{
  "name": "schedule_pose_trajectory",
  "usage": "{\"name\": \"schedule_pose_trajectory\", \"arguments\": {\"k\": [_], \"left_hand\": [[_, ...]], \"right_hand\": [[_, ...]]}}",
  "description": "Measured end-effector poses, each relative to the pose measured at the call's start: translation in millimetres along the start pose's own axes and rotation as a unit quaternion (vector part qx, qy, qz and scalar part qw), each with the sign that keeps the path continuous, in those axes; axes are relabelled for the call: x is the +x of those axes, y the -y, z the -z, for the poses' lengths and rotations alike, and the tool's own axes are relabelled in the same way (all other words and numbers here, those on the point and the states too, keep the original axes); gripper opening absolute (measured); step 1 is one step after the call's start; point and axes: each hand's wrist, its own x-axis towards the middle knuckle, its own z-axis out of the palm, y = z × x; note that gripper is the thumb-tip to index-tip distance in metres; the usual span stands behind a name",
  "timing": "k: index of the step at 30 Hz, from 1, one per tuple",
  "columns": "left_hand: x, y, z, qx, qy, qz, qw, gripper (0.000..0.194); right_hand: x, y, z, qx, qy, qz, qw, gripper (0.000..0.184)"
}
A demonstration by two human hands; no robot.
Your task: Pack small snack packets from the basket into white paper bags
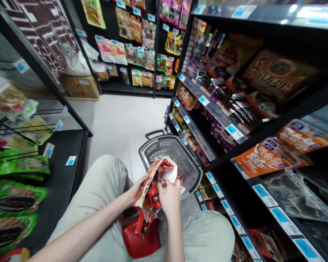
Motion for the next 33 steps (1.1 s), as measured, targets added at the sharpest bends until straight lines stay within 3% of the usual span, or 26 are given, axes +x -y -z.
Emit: {"name": "schedule_pose_trajectory", "arguments": {"k": [4,6,8,10,14,17,25,33], "left_hand": [[-1,0,-2.3,-0.005,-0.007,0.012,1.000,0.037],[-1,0,-3.4,-0.016,-0.006,0.007,1.000,0.038],[-1,-1,-4.7,-0.030,-0.001,-0.006,1.000,0.039],[-2,-2,-6.0,-0.044,0.008,-0.019,0.999,0.041],[-3,-3,-6.5,-0.047,0.032,-0.023,0.998,0.047],[-3,-4,-4.5,-0.045,0.040,-0.029,0.998,0.049],[-7,-3,-10.8,-0.059,0.062,-0.040,0.996,0.052],[-13,-2,-20.0,-0.059,0.058,-0.050,0.995,0.048]], "right_hand": [[1,-6,1,-0.033,-0.017,0.001,0.999,0.026],[4,-14,0,0.034,-0.048,-0.020,0.998,0.025],[8,-25,-1,0.177,-0.074,-0.064,0.979,0.023],[11,-36,-2,0.359,-0.086,-0.119,0.922,0.021],[13,-48,3,0.629,-0.061,-0.157,0.759,0.023],[10,-47,12,0.695,-0.037,-0.135,0.705,0.028],[6,-39,19,0.712,-0.073,-0.103,0.691,0.029],[11,-50,7,0.652,-0.090,-0.108,0.745,0.025]]}}
